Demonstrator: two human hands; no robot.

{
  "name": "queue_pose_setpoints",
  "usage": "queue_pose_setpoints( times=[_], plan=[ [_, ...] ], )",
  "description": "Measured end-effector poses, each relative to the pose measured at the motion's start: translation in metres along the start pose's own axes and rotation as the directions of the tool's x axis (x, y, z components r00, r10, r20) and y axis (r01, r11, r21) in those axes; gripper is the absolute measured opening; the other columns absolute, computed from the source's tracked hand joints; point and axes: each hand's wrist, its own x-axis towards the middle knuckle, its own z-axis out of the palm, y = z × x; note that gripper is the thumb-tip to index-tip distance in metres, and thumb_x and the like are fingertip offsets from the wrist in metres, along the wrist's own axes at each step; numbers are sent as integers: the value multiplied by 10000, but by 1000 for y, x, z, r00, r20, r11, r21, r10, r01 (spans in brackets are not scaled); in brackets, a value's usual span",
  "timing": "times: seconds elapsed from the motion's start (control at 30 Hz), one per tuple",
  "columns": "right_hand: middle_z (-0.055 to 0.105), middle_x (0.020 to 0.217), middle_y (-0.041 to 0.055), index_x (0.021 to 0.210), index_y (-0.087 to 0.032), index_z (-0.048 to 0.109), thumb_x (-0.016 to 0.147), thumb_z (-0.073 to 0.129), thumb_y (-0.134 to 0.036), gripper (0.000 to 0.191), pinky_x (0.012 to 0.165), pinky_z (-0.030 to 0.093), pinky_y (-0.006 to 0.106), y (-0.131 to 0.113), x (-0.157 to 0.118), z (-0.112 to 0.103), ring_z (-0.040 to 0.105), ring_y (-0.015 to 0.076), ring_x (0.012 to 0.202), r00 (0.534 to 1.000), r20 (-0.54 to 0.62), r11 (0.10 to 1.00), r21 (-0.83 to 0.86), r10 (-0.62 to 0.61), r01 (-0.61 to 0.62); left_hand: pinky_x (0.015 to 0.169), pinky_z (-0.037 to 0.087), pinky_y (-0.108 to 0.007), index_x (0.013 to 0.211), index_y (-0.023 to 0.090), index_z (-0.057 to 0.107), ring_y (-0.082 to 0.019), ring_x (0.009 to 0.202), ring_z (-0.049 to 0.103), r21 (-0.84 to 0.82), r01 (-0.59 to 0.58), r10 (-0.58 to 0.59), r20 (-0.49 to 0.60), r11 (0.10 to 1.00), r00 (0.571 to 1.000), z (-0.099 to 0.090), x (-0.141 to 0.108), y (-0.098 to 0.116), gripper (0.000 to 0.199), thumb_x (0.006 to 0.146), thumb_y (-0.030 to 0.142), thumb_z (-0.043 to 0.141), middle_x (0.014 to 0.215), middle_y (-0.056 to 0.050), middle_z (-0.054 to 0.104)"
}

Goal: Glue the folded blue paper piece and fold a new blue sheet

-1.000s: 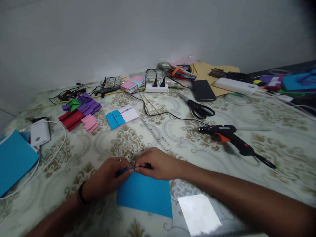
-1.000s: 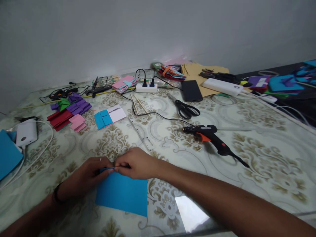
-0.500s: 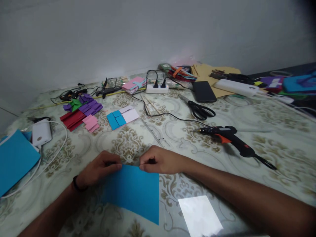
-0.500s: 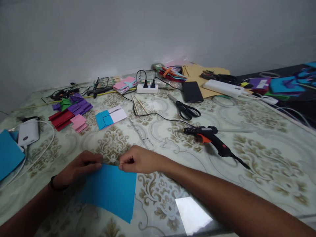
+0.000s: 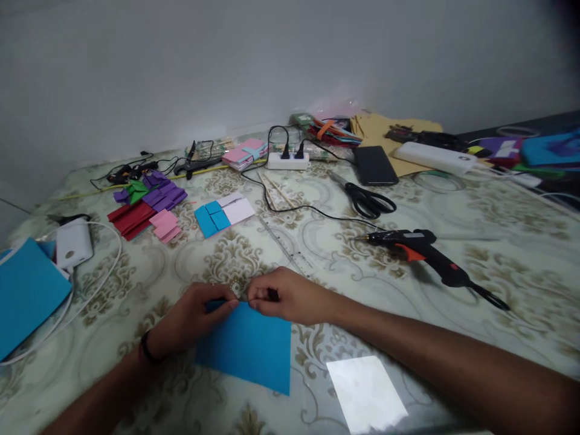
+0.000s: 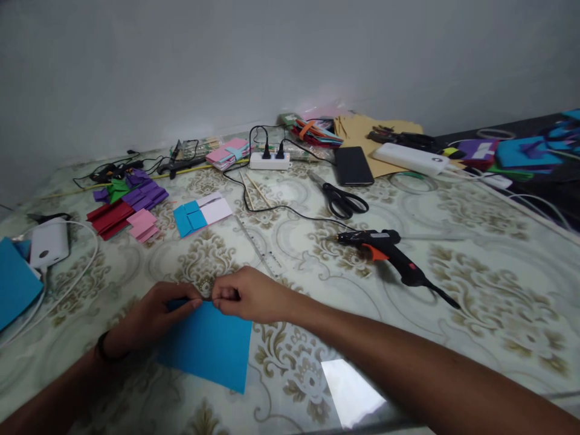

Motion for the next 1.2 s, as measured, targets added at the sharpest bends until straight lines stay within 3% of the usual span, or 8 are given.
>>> queue_pose_setpoints(
  times=[0.13,0.23,0.33,0.53,0.93,1.2],
  plan=[
    [549,656,-50,819,-141,676,840,608,-133,72,570,367,186,-1,0,-8,466,79,591,998,64,998,70,-14,10,653,405,-237,759,156,688,-144,685,581,-90,-6,9,27,996,1000,-16,0,-8,313,988,347,593,704,10,660],
    [551,663,-40,803,-135,659,847,628,-195,80,563,365,193,0,0,-13,466,84,598,996,91,990,142,6,-19,626,376,-227,696,144,631,-124,647,513,-153,25,-28,-19,988,999,-30,-1,-15,361,989,353,596,663,21,581],
    [539,656,-41,786,-135,649,823,641,-212,86,556,357,196,1,1,-14,459,84,595,995,95,985,166,19,-34,604,369,-225,719,145,636,-125,640,497,-139,8,-5,19,990,1000,-36,-1,-20,363,990,384,595,661,18,564],
    [546,652,-42,786,-135,665,809,622,-174,62,559,362,193,1,2,-9,461,83,593,999,39,995,100,6,-10,717,457,-254,894,164,746,-195,823,656,-92,45,-45,-1,995,999,-26,2,-16,283,964,423,654,865,-38,746],
    [598,679,-29,878,-132,722,875,643,-219,118,585,397,196,2,1,-1,505,89,606,1000,18,998,57,0,-1,678,466,-238,827,183,739,-158,717,675,-41,-19,17,-43,999,999,5,-2,2,205,953,303,631,770,-3,750],
    [574,674,-47,798,-155,656,784,629,-145,32,592,384,195,-3,1,-3,484,83,610,999,26,996,79,30,-32,629,443,-231,778,172,725,-149,675,633,-79,-30,24,-73,996,997,-2,-3,-4,221,934,310,650,715,-2,715]
  ],
)
